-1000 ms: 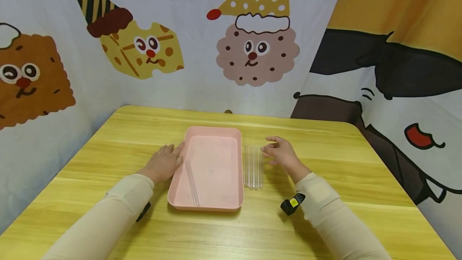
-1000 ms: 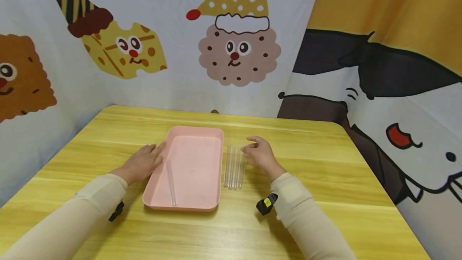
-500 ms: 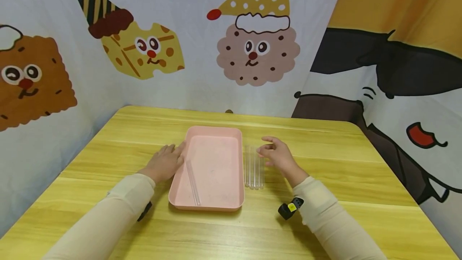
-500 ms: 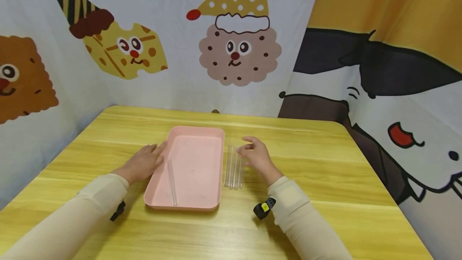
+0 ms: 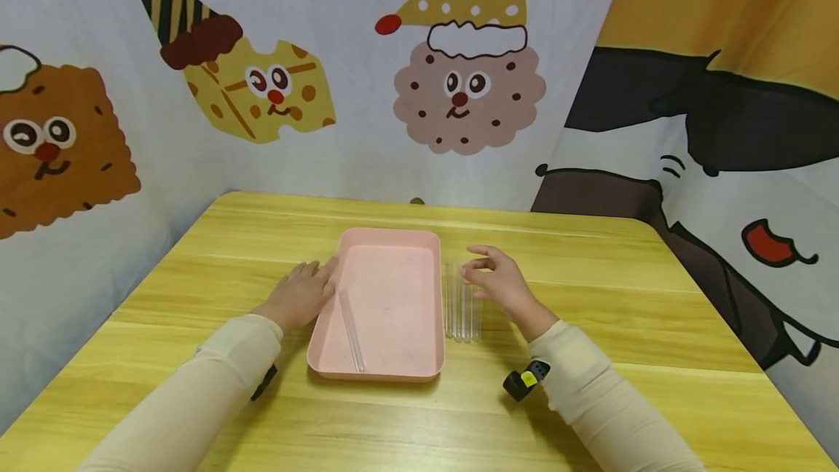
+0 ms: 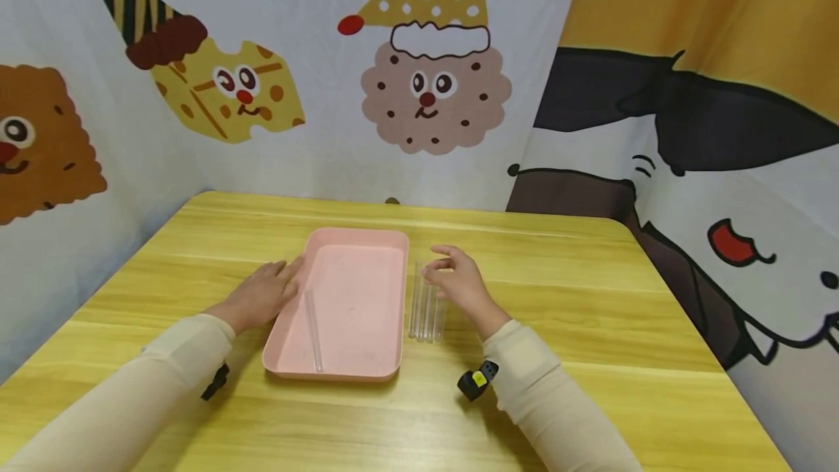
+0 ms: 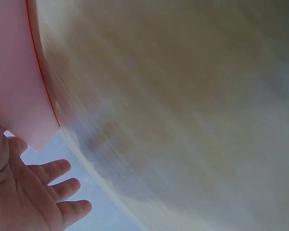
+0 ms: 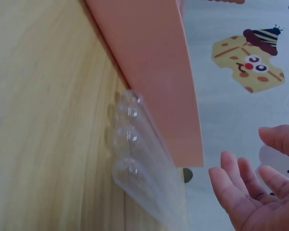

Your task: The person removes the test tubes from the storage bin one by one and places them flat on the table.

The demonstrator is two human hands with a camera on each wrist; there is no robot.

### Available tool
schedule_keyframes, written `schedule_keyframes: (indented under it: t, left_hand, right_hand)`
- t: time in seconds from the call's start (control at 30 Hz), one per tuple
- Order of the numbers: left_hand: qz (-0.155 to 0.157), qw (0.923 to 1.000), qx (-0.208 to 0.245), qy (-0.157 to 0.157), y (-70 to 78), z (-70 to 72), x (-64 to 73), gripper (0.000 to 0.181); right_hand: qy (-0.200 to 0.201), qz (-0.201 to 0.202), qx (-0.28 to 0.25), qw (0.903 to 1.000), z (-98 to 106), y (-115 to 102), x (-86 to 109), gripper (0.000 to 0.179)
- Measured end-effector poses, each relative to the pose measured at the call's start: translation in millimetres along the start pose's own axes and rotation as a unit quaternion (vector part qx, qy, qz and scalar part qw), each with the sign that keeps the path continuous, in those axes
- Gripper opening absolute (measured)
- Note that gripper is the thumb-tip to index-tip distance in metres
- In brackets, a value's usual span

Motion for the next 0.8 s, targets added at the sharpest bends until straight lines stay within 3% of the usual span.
schedule_keyframes:
  t: [0.8]
  left_hand:
    - [0.001,1.0,-0.004,0.0,-1.2,-0.9,-2.7,0.054]
  right_hand:
    - [-0.049,0.03,0.002,0.9984,-30.0,-18.3,0.6,0.052]
Point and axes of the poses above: each hand's wrist, its own x-axis away from the middle knuckle, its own z-axis out of the back of the hand, y = z × x, the point moved 1 cm from there along -x, towards the middle knuckle, and after that the axes turned 10 degrees about -x, right-handed, at the moved point
